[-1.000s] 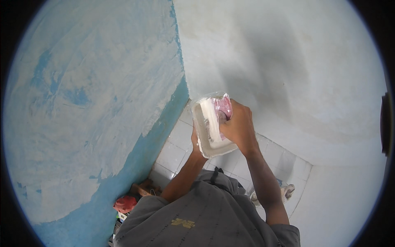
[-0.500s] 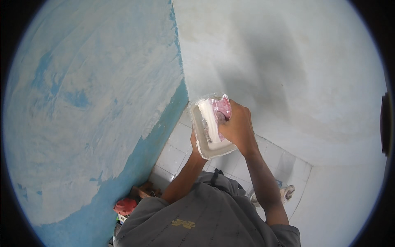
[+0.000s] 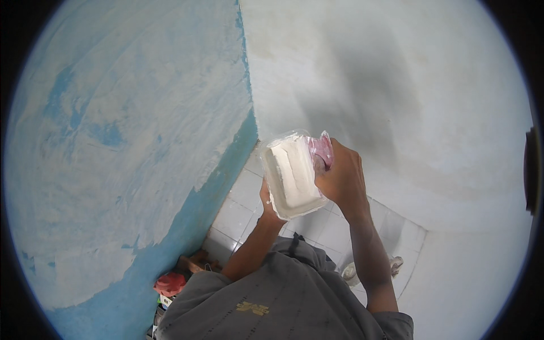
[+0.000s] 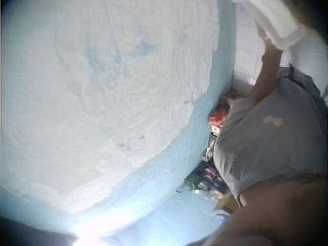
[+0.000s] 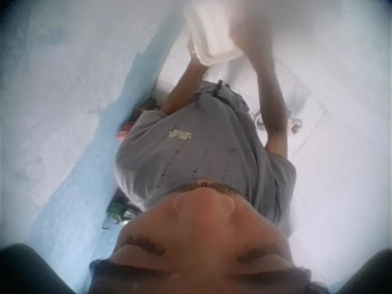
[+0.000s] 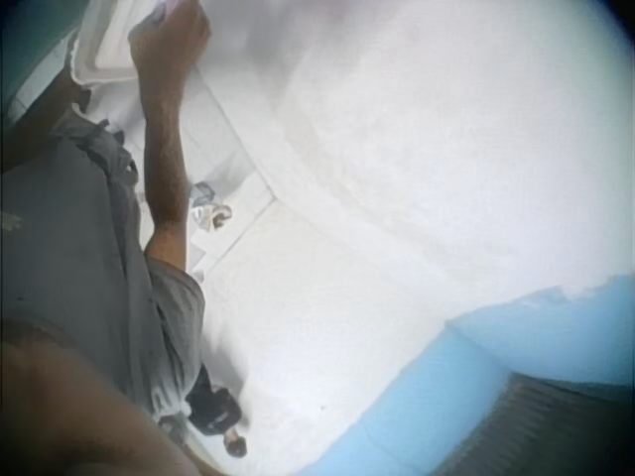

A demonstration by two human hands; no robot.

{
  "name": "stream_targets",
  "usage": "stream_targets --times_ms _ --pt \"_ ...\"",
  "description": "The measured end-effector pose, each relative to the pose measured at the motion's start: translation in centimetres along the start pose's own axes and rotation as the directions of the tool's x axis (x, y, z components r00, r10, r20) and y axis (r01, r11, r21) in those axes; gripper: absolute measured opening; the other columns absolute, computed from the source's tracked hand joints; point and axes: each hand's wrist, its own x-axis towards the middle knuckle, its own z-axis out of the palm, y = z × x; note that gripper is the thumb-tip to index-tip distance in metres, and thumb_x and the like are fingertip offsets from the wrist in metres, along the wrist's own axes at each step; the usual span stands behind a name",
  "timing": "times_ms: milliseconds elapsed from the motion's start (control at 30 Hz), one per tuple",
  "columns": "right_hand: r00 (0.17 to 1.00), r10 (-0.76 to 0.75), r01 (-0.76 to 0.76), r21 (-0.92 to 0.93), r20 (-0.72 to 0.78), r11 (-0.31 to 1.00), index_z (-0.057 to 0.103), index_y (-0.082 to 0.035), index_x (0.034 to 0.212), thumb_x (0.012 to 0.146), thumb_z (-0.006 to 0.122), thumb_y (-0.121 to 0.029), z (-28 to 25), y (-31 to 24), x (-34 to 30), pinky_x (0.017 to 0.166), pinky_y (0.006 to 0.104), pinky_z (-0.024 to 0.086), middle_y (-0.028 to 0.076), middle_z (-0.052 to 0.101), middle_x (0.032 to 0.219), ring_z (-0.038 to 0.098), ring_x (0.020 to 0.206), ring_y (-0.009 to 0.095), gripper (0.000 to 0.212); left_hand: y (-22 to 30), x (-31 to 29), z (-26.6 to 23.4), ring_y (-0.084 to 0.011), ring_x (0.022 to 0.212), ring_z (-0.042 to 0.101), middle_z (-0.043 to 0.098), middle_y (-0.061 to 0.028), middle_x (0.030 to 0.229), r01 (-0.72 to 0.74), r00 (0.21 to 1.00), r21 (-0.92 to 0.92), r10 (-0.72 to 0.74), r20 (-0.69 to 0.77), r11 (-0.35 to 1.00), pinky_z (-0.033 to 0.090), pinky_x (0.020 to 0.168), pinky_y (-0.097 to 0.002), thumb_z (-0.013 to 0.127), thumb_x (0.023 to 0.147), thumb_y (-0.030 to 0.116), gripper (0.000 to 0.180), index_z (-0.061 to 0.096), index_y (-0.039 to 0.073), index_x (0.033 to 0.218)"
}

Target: The person applies white plaster to a ceiling using a trowel and a hawk. They repeatedly scoop plaster from the hawk and spread it across the ceiling surface in smooth strokes.

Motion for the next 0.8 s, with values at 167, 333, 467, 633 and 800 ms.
stream_targets --times_ms 167,333,467,633,800 --pt "0.999 -0.047 0.045 -0.362 0.005 0.931 0.061 0.002 0.086 0.07 0.064 -0.002 2.5 0.1 0.3 0.068 0.0471 0.052 0.021 0.065 0.078 0.065 0.073 0.04 0.017 -0.3 0.6 0.7 -0.0294 0.127 0.05 0.047 -0.0125 0.142 0.035 0.998 -0.048 -0.038 -0.058 0.998 0.043 0.106 -0.0486 0.038 0.098 0.052 0.063 0.035 0.013 0.147" --pt "0.982 0.068 0.004 -0.38 0.174 0.925 0.062 0.005 0.088 0.065 0.065 -0.003 3.2 0.4 0.3 0.072 0.047 0.054 0.023 0.067 0.082 0.066 0.078 0.041 0.024 -1.2 0.3 0.7 -0.0286 0.128 0.049 0.047 -0.0103 0.143 0.089 0.996 -0.058 -0.09 -0.018 0.994 0.041 0.107 -0.049 0.036 0.097 0.059 0.067 0.035 0.015 0.147" --pt "0.982 0.039 0.004 -0.225 0.186 0.974 0.062 0.007 0.086 0.064 0.063 -0.003 4.1 0.0 -0.1 0.071 0.0474 0.053 0.026 0.066 0.081 0.065 0.078 0.043 0.023 -1.5 0.4 1.0 -0.0288 0.128 0.05 0.048 -0.0107 0.141 0.085 0.993 -0.103 -0.093 -0.07 0.991 0.041 0.107 -0.0491 0.035 0.098 0.059 0.066 0.036 0.015 0.146" --pt "0.996 -0.013 0.014 -0.009 0.089 1.0 0.061 0.006 0.085 0.068 0.063 -0.004 3.3 0.7 0.9 0.07 0.0469 0.05 0.026 0.064 0.08 0.063 0.077 0.044 0.02 -0.9 0.5 0.1 -0.0297 0.126 0.051 0.05 -0.0123 0.139 0.07 0.996 -0.115 -0.062 0.072 0.991 0.042 0.107 -0.0484 0.036 0.099 0.054 0.062 0.037 0.012 0.145" --pt "0.997 0.001 0.002 -0.044 0.077 0.999 0.061 0.005 0.085 0.071 0.062 -0.004 3.1 1.4 0.8 0.069 0.0454 0.049 0.027 0.063 0.08 0.061 0.077 0.046 0.016 -0.6 0.6 -0.5 -0.031 0.125 0.052 0.05 -0.014 0.139 0.049 0.999 -0.023 -0.049 0.015 0.999 0.043 0.106 -0.0486 0.038 0.098 0.052 0.063 0.036 0.011 0.146"
